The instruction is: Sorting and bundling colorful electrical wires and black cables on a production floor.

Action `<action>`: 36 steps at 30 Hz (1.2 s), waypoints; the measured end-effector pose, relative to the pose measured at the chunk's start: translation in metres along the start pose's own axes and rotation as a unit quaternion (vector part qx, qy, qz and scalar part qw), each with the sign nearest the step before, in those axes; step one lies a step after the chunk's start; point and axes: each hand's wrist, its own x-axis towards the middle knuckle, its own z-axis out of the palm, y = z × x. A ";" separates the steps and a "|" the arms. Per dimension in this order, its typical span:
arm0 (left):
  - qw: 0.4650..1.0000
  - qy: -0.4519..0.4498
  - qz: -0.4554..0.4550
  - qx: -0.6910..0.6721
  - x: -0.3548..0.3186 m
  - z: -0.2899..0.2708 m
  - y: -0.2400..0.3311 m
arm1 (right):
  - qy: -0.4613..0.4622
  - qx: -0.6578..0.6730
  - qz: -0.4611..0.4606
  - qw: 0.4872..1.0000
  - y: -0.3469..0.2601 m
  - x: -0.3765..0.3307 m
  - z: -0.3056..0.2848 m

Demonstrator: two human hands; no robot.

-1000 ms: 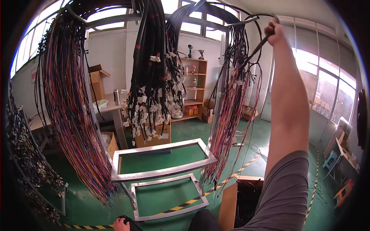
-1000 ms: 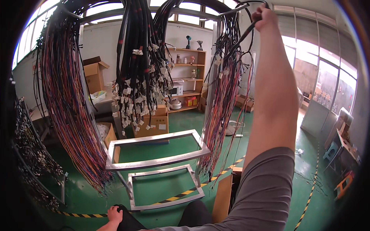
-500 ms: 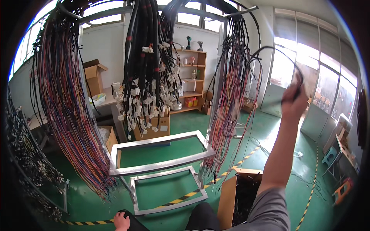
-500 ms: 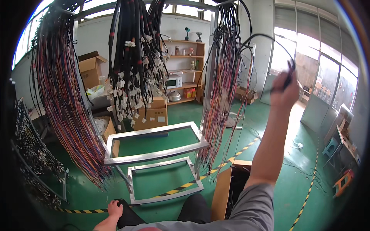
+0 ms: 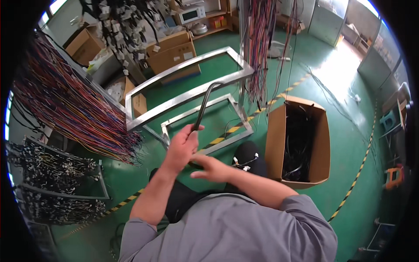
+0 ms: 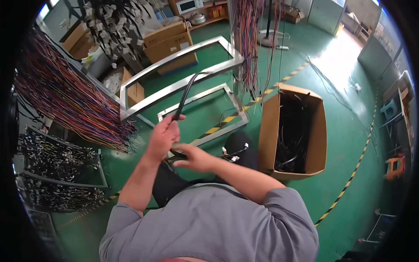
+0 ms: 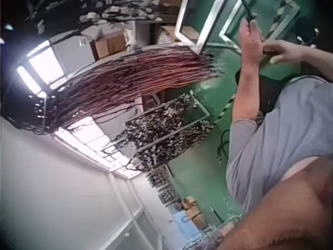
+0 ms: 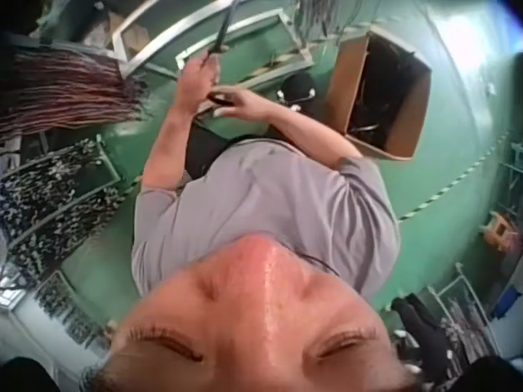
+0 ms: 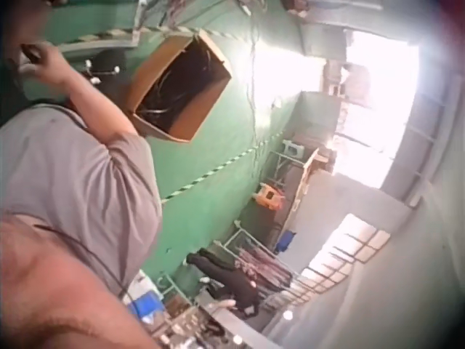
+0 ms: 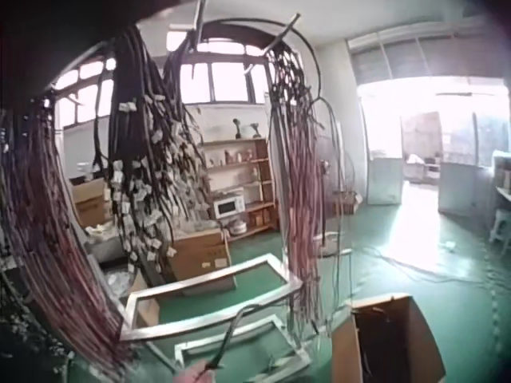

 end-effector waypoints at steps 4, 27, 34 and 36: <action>0.963 -0.087 -0.042 0.252 -0.064 -0.032 0.052 | 0.039 0.637 -0.065 0.767 -0.007 -0.005 -0.060; 0.898 0.197 -0.248 0.305 -0.373 -0.266 -0.021 | 0.388 0.616 0.145 0.670 0.098 -0.074 -0.148; 0.869 0.290 -0.329 0.230 -0.417 -0.307 -0.105 | 0.325 0.607 -0.039 0.724 -0.009 -0.107 -0.200; 0.867 0.310 -0.317 0.227 -0.430 -0.304 -0.134 | 0.320 0.610 -0.083 0.720 -0.018 -0.126 -0.214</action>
